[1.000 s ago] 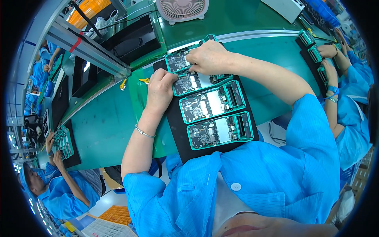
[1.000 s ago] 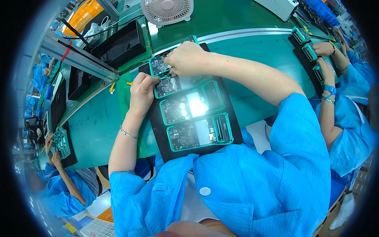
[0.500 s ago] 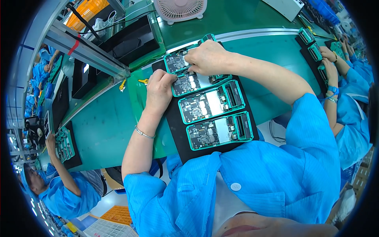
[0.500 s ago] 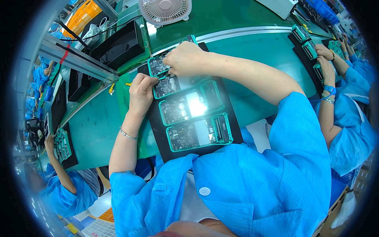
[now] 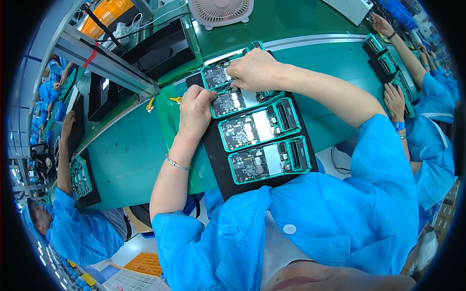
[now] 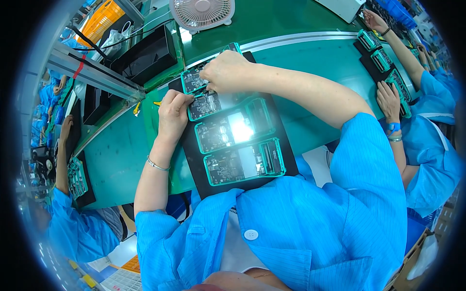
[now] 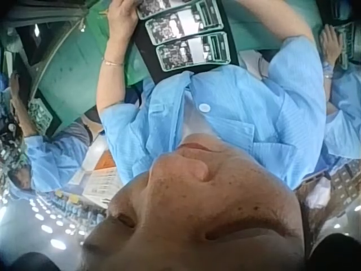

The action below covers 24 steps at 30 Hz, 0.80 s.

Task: The person assembles electronic components into plastic housings on a circuit board assembly line, placing them onto circuit boards by hand.

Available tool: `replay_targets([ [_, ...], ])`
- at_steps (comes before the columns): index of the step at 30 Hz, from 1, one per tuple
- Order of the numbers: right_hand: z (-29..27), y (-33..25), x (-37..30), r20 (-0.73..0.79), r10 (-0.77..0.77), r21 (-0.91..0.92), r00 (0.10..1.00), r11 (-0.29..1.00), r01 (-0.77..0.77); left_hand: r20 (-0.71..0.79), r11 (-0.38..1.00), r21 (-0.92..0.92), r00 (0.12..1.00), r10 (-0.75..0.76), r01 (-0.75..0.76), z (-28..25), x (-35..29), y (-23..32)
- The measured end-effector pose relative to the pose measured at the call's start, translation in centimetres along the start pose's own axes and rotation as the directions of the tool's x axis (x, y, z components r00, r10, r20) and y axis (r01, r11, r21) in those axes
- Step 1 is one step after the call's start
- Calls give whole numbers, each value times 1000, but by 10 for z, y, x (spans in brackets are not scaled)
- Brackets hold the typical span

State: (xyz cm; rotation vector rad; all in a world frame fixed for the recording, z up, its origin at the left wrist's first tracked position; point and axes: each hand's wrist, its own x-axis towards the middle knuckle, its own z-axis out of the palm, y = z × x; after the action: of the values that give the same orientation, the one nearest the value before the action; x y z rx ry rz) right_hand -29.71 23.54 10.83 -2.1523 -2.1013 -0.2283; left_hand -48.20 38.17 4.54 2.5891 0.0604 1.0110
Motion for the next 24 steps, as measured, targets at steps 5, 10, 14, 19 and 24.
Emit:
replay_targets([
  [5, 2, 1, 0, 0, 2, -6, 1000, 1000, -2, -16, 1000, 24, 1000, 14, -13, 0, 0, 3],
  [10, 2, 0, 0, -6, -1, -10, 1000, 1000, 1, -18, 999, 32, 1000, -25, 26, 2, -3, 3],
  [14, 3, 1, 0, -11, -13, -5, 1000, 1000, 12, -17, 999, 30, 999, -27, 28, 2, -2, 3],
  [19, 1, 1, 0, 3, -10, -4, 1000, 1000, 10, -2, 999, 36, 1000, 0, 1, 1, -1, 2],
  [24, 0, 0, -1, -6, -23, -6, 1000, 1000, 23, 22, 999, 29, 1000, 18, -19, 1, 0, -2],
])
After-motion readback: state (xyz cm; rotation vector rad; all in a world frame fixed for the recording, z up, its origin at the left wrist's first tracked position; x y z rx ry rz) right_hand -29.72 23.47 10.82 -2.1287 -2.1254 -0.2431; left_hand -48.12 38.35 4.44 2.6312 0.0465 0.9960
